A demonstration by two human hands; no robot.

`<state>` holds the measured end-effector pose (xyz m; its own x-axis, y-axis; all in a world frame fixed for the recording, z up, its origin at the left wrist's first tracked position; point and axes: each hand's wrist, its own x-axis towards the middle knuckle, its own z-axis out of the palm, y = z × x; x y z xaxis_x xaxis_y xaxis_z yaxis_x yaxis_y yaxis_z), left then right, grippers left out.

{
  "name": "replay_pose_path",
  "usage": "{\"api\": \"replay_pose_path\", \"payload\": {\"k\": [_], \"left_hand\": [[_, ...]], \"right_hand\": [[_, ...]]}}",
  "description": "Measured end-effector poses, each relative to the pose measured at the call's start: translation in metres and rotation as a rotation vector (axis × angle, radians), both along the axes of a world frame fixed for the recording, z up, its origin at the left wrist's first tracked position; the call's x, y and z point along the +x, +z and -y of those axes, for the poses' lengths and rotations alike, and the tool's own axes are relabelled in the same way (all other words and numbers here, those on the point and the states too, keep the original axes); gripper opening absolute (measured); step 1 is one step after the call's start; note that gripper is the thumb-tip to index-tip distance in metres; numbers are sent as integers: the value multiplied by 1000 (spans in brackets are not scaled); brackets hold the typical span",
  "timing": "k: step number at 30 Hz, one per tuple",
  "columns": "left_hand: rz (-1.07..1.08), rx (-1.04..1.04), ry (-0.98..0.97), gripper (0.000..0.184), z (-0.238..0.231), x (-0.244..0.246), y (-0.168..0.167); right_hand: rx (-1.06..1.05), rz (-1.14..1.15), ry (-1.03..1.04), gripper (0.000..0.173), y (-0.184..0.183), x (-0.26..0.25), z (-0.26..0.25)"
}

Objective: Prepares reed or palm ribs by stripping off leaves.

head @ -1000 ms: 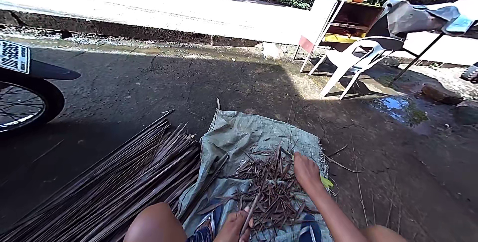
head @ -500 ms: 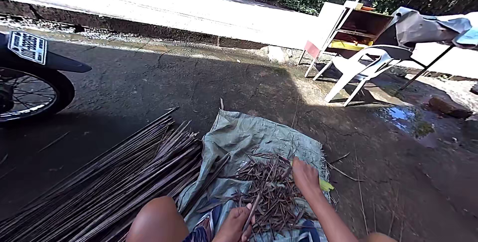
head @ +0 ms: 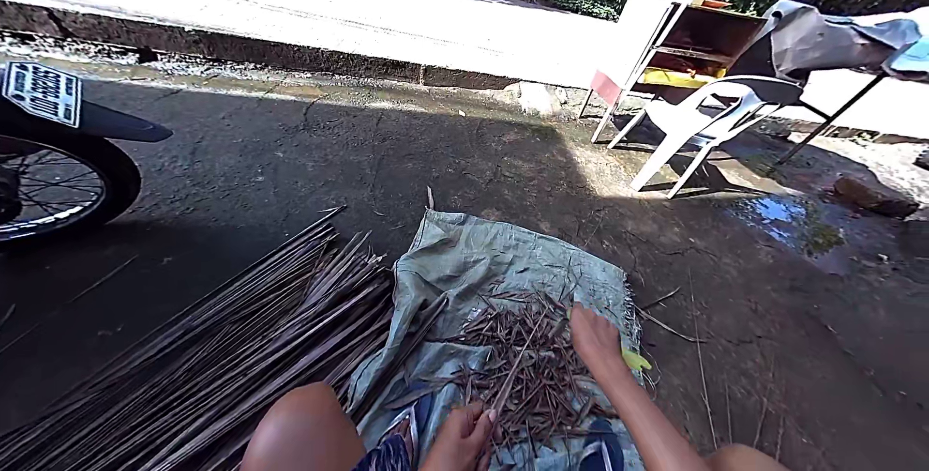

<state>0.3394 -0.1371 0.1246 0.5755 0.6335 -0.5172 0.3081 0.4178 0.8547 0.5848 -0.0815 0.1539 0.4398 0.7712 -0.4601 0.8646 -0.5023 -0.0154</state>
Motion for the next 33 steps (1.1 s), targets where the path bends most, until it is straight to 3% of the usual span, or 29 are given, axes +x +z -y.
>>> {"api": "replay_pose_path", "payload": {"k": [2, 6, 9, 16, 18, 22, 25, 30, 33], "left_hand": [[-4, -4, 36, 30, -1, 0, 1], [18, -32, 112, 36, -5, -1, 5], [61, -84, 164, 35, -5, 1, 7], [138, -184, 114, 42, -1, -3, 9], [140, -186, 145, 43, -2, -5, 9], [174, -210, 235, 45, -4, -6, 8], [160, -255, 243, 43, -3, -2, 11], [150, -329, 207, 48, -5, 1, 10], [168, -308, 163, 48, -2, 0, 12]], "right_hand": [[1, -70, 1, 35, 12, 1, 1], [-85, -273, 303, 32, 20, -71, 43], [-136, -240, 412, 29, 16, -93, 50], [39, -3, 3, 33, 5, 2, 2], [25, -78, 13, 34, 17, 0, 6], [-124, -313, 303, 32, 25, -72, 49], [-182, -292, 431, 30, 21, -93, 55], [-71, -124, 297, 32, 9, -49, 21], [-8, -82, 88, 33, 5, -12, 3]]}}
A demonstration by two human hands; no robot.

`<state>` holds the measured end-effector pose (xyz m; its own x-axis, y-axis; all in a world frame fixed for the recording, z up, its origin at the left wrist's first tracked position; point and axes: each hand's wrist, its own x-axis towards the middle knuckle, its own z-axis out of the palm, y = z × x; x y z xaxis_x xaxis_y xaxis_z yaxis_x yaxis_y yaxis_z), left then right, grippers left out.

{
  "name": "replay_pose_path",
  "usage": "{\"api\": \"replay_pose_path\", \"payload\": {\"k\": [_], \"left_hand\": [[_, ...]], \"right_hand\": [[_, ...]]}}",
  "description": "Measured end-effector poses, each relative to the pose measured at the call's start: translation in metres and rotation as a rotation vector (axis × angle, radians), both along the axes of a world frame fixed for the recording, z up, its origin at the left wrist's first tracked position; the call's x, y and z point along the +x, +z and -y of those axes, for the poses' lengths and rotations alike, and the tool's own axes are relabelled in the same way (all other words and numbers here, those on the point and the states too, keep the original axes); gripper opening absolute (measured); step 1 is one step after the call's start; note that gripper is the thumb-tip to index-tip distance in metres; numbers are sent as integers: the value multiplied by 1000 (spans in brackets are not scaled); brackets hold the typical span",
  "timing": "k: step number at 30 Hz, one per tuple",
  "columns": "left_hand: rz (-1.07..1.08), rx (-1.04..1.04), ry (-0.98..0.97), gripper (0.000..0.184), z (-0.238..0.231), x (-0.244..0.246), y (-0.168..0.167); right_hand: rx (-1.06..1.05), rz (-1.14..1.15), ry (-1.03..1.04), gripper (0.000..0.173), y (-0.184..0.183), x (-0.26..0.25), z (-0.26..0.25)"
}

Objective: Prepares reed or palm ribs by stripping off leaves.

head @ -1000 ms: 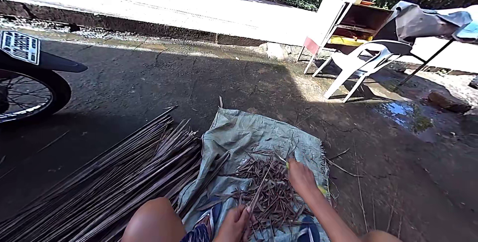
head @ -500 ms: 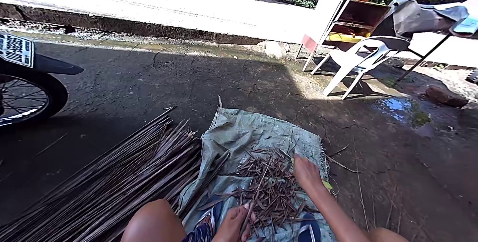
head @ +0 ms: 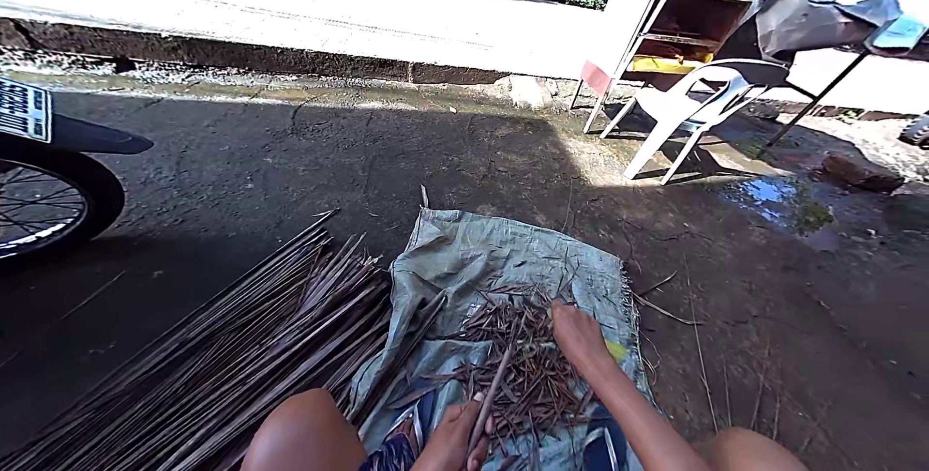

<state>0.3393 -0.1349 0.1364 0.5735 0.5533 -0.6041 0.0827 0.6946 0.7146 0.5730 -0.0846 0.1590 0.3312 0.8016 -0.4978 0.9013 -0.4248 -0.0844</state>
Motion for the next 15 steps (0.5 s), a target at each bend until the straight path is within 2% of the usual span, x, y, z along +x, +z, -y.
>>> {"api": "replay_pose_path", "payload": {"k": [3, 7, 9, 12, 15], "left_hand": [[-17, 21, 16, 48, 3, -2, 1], [-37, 29, 80, 48, -2, 0, 2], [-50, 57, 62, 46, -3, 2, 1], [-62, 70, 5, 45, -1, 1, -1], [-49, 66, -5, 46, 0, 1, 0]], "right_hand": [[45, 18, -89, 33, 12, 12, -2], [-51, -168, 225, 30, 22, -61, 35], [-74, -147, 288, 30, 14, -70, 34], [5, 32, 104, 32, -1, -30, 8], [65, 83, -39, 32, 9, -4, -4]]}}
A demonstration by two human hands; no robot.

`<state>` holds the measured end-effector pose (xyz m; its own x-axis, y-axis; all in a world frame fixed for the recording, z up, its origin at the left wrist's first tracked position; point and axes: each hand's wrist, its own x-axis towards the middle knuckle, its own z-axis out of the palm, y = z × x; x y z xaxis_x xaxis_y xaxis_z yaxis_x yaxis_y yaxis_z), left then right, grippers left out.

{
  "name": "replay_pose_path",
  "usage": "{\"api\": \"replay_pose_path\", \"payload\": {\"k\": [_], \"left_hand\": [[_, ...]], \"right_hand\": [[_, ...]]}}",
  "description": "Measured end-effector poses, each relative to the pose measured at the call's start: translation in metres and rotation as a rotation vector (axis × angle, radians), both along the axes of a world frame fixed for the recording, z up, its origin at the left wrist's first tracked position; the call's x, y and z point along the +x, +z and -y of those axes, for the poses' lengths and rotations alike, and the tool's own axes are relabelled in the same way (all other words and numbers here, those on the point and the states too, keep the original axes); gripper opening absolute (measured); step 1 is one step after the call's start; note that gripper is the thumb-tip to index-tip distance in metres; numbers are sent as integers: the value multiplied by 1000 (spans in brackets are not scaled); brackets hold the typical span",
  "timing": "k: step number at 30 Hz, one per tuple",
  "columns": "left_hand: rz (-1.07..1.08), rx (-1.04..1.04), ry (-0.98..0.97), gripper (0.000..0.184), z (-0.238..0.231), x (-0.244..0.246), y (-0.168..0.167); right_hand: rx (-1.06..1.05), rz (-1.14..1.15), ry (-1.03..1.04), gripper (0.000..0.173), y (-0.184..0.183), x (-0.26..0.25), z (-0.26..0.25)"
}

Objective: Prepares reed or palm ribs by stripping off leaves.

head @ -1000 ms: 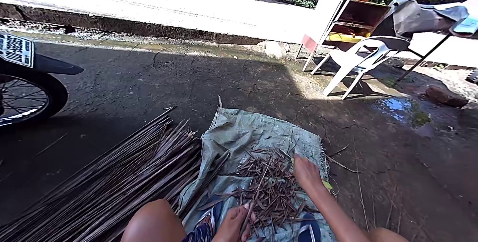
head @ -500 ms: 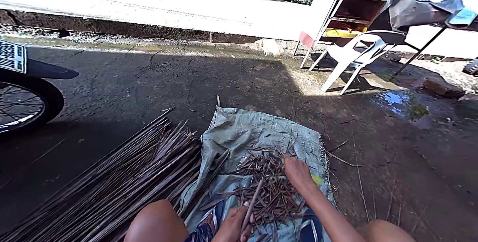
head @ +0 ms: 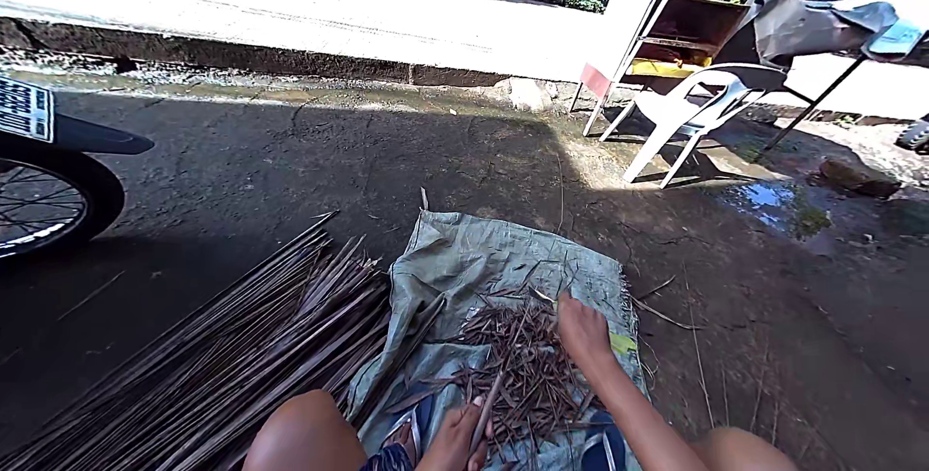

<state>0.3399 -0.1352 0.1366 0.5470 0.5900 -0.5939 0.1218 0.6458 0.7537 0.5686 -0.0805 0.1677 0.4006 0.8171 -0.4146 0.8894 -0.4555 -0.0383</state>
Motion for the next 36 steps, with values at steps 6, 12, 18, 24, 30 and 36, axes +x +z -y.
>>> {"api": "replay_pose_path", "payload": {"k": [6, 12, 18, 24, 30, 36], "left_hand": [[11, -37, 54, 47, -4, 1, -1], [4, -58, 50, 48, -5, 2, 4], [58, -47, 29, 48, -1, -1, 4], [4, -4, 75, 46, -3, -1, 2], [-36, 16, 50, 42, -4, 1, 5], [-47, 14, 93, 45, -2, 1, 6]], "right_hand": [[-222, -274, 323, 31, 10, -74, 44], [-34, 16, 103, 33, -9, -18, 4], [11, 62, -69, 32, 2, 12, -3], [-154, -241, 166, 31, 21, -46, 32], [-71, -62, 114, 33, -9, -23, 10], [-84, -205, 94, 32, 19, -30, 25]]}}
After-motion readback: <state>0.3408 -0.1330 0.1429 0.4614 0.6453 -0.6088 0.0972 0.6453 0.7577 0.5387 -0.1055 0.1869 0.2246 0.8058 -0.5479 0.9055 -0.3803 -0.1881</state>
